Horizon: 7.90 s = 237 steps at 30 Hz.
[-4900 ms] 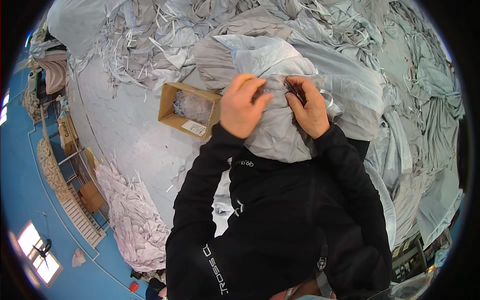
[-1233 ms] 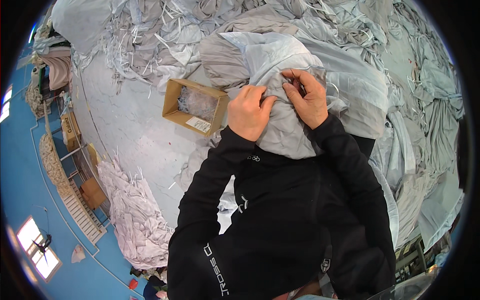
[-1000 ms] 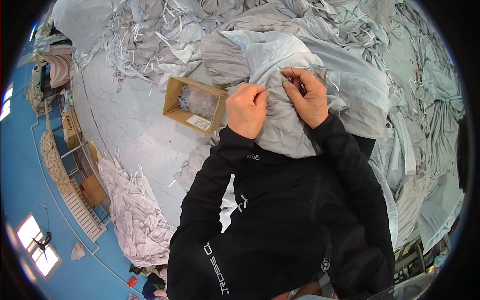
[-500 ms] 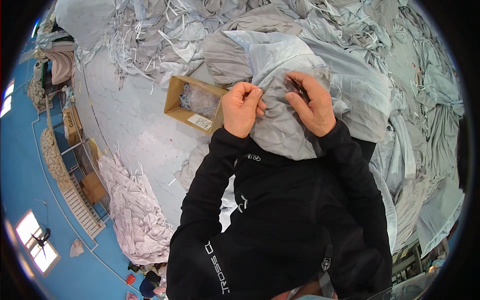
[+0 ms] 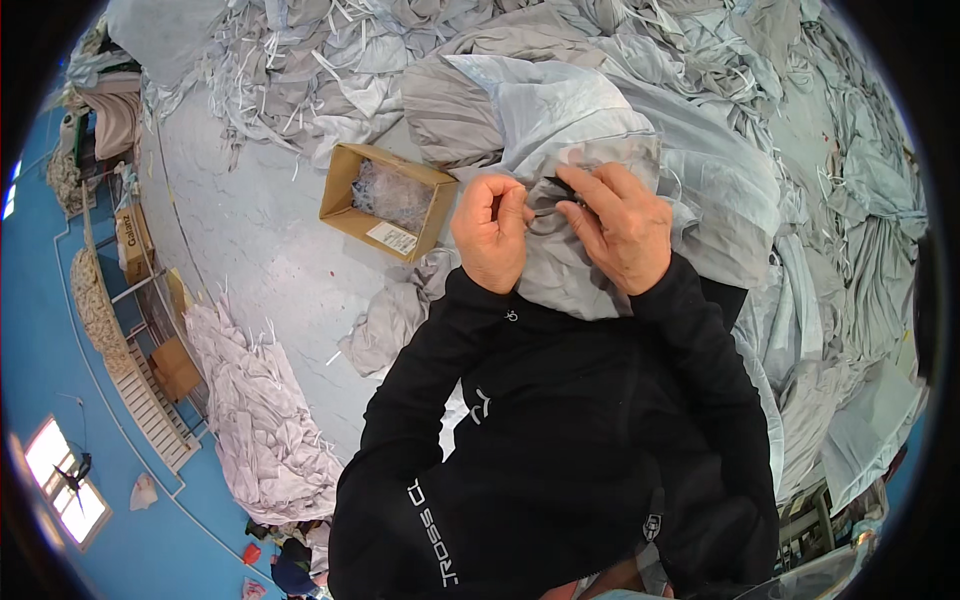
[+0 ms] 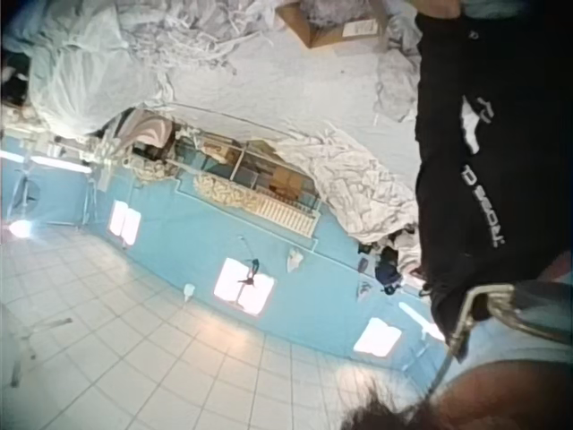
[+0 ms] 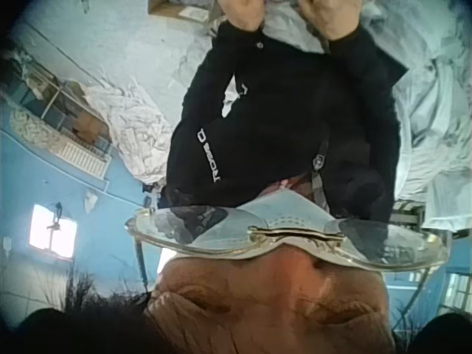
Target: Inspecting fabric pieces for defects and removing loose threads using tweezers.
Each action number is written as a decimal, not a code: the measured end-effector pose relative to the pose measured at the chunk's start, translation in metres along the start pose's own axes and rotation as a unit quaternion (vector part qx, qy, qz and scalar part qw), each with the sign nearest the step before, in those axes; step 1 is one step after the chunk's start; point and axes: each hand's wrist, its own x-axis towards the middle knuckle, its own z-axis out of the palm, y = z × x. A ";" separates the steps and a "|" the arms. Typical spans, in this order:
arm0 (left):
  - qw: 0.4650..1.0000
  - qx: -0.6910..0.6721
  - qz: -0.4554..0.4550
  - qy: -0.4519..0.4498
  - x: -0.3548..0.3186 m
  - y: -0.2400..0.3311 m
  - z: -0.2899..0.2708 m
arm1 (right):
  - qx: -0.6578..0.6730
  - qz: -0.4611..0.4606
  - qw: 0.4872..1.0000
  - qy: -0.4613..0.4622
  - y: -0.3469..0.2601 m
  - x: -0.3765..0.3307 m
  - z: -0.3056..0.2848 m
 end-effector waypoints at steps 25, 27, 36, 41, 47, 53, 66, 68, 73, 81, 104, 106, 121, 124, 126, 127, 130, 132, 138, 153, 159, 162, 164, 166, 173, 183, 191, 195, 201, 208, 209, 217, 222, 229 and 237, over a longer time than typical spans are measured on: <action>0.999 0.037 0.028 -0.010 -0.004 0.000 0.000 | -0.008 0.011 0.999 0.041 0.001 -0.002 0.005; 0.997 0.063 0.032 -0.027 -0.001 0.000 -0.001 | -0.007 0.017 0.999 0.044 0.002 -0.002 0.004; 0.982 -0.061 -0.152 -0.097 0.009 0.007 -0.004 | -0.009 0.016 1.000 0.021 0.002 -0.002 0.002; 0.970 -0.095 -0.201 -0.096 0.014 0.011 -0.006 | -0.006 0.028 0.999 0.014 0.002 -0.002 0.002; 0.979 -0.064 -0.175 -0.077 0.012 0.010 0.000 | -0.048 -0.004 0.999 0.005 0.002 -0.001 0.001; 0.988 -0.059 -0.137 -0.048 0.008 0.008 0.004 | -0.107 -0.051 0.993 0.000 0.000 0.001 0.002; 0.999 0.047 0.010 -0.006 0.001 -0.003 0.009 | -0.167 -0.094 0.981 0.002 -0.002 0.003 0.007; 0.998 0.056 0.025 -0.001 0.000 -0.002 0.009 | -0.192 -0.101 0.976 0.000 -0.002 0.003 0.007; 0.998 0.056 0.039 0.001 0.000 -0.001 0.010 | -0.193 -0.107 0.975 0.003 -0.001 0.003 0.008; 0.999 0.045 -0.001 -0.013 0.003 0.003 0.008 | -0.180 -0.106 0.978 0.016 -0.001 0.003 0.007; 0.854 0.497 -0.154 0.027 0.065 -0.085 -0.167 | 0.284 0.269 0.911 0.128 0.048 -0.025 -0.008; 0.832 0.518 0.196 0.030 0.056 -0.050 -0.128 | 0.337 0.254 0.901 0.104 0.042 -0.024 0.000; 0.982 0.135 0.113 -0.067 0.015 0.017 0.033 | 0.178 0.223 0.958 0.006 0.034 -0.002 0.025; 0.979 0.145 0.120 -0.074 0.015 0.014 0.033 | 0.283 0.240 0.929 0.002 0.036 -0.005 0.021; 0.978 0.146 0.130 -0.077 0.017 0.012 0.035 | 0.338 0.264 0.903 -0.006 0.036 -0.007 0.018; 0.977 0.142 0.135 -0.082 0.018 0.012 0.035 | 0.363 0.266 0.893 -0.014 0.036 -0.007 0.016; 0.973 0.144 0.157 -0.088 0.020 0.011 0.038 | 0.405 0.263 0.875 -0.014 0.031 -0.008 0.012; 0.972 0.151 0.161 -0.083 0.020 0.010 0.038 | 0.423 0.259 0.868 -0.008 0.028 -0.009 0.007; 0.976 0.157 0.143 -0.054 0.022 0.006 0.036 | 0.428 0.254 0.866 -0.040 0.031 -0.014 0.000; 0.956 0.201 0.194 -0.088 0.030 0.007 0.039 | 0.354 0.231 0.906 0.028 0.040 -0.016 0.000; 0.992 0.092 0.033 -0.079 0.027 0.001 0.032 | 0.161 0.117 0.979 0.040 0.030 -0.015 -0.003; 0.995 0.038 -0.031 -0.084 0.024 0.001 0.031 | 0.043 0.060 0.996 0.040 0.027 -0.013 -0.001; 0.995 0.039 -0.024 -0.084 0.024 0.001 0.031 | -0.015 0.040 0.998 0.044 0.026 -0.012 0.001; 0.996 0.023 -0.024 -0.078 0.023 -0.001 0.032 | -0.031 0.023 0.998 0.051 0.026 -0.011 0.002; 0.997 0.006 -0.006 -0.081 0.023 -0.004 0.032 | -0.063 0.003 0.997 0.055 0.025 -0.007 0.006; 0.997 -0.041 -0.029 -0.057 0.023 0.000 0.025 | -0.057 -0.009 0.996 0.075 0.025 -0.008 0.007; 0.969 0.180 -0.054 0.162 0.058 -0.069 -0.121 | 0.103 0.073 0.983 0.131 0.048 -0.035 -0.008; 0.730 0.647 0.148 0.163 0.053 -0.104 -0.171 | 0.237 0.256 0.916 0.196 0.079 -0.030 -0.009; 0.962 0.200 -0.185 0.014 0.048 -0.065 -0.128 | 0.383 0.328 0.847 0.169 0.085 -0.016 0.003; 0.974 0.131 0.074 -0.168 0.047 -0.012 -0.044 | 0.336 0.281 0.878 0.192 0.072 -0.012 -0.026; 0.975 0.124 0.068 -0.171 0.050 -0.008 -0.038 | 0.345 0.259 0.883 0.184 0.069 -0.014 -0.036; 0.962 0.164 0.118 -0.182 0.053 0.012 -0.016 | 0.271 0.277 0.900 0.199 0.074 -0.033 -0.082; 0.969 0.123 0.101 -0.190 0.042 0.021 0.000 | 0.203 0.247 0.919 0.230 0.091 -0.041 -0.076; 0.946 0.153 0.262 -0.111 0.041 0.010 0.032 | 0.082 0.263 0.943 0.186 0.098 -0.053 -0.069; 0.949 0.192 0.212 -0.135 0.044 0.009 0.039 | -0.070 0.257 0.949 0.169 0.107 -0.053 -0.063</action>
